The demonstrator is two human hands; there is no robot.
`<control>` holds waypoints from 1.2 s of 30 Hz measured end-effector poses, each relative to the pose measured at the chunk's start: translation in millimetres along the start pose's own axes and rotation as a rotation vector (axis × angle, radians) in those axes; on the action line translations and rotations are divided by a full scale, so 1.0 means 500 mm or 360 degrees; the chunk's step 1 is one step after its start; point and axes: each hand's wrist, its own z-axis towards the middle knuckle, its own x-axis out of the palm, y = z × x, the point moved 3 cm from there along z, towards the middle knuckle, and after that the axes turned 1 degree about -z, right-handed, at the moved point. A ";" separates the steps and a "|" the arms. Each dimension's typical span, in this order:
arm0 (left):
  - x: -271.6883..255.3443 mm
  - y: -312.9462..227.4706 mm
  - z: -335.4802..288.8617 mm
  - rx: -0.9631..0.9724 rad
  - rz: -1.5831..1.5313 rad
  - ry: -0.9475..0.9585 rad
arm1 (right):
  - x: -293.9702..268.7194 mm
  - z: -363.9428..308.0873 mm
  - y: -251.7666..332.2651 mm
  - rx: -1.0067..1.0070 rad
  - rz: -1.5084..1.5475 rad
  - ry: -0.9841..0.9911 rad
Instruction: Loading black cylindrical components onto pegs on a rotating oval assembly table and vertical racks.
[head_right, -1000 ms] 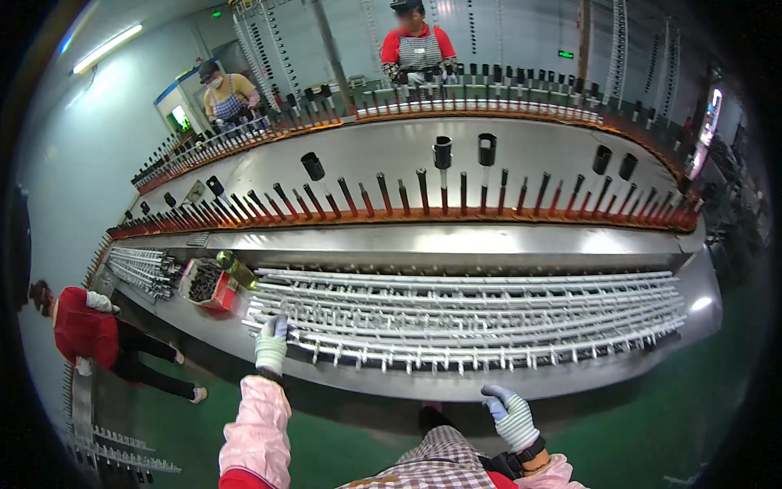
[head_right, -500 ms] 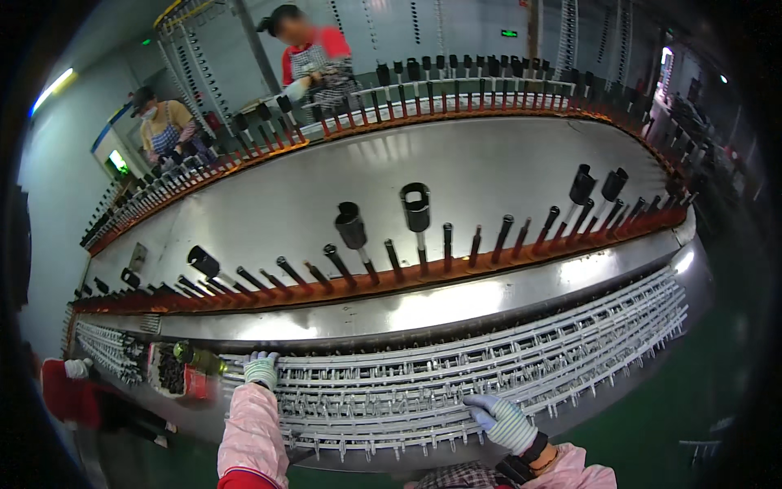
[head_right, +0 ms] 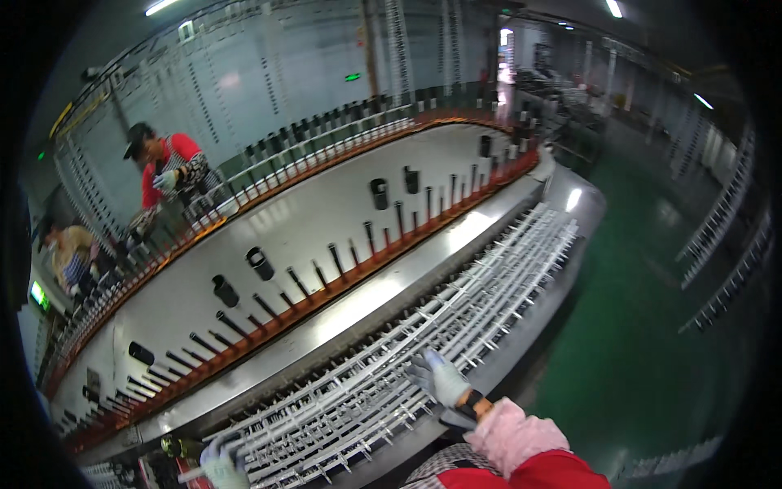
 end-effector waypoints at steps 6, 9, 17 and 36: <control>-0.161 -0.117 -0.175 -0.0128 -0.0387 -0.0469 | 0.010 0.057 0.031 -0.0275 0.0922 -0.0302; -0.161 -0.082 -0.223 -0.0517 -0.0671 -0.0187 | 0.039 -0.038 0.033 -0.0299 0.0883 -0.0258; -0.023 -0.014 -0.331 -0.0301 -0.1002 0.0239 | -0.005 -0.144 0.039 -0.0428 0.0816 -0.0296; 0.130 0.023 -0.314 -0.0445 -0.0867 0.0598 | -0.203 -0.043 -0.111 -0.0143 0.0376 -0.0223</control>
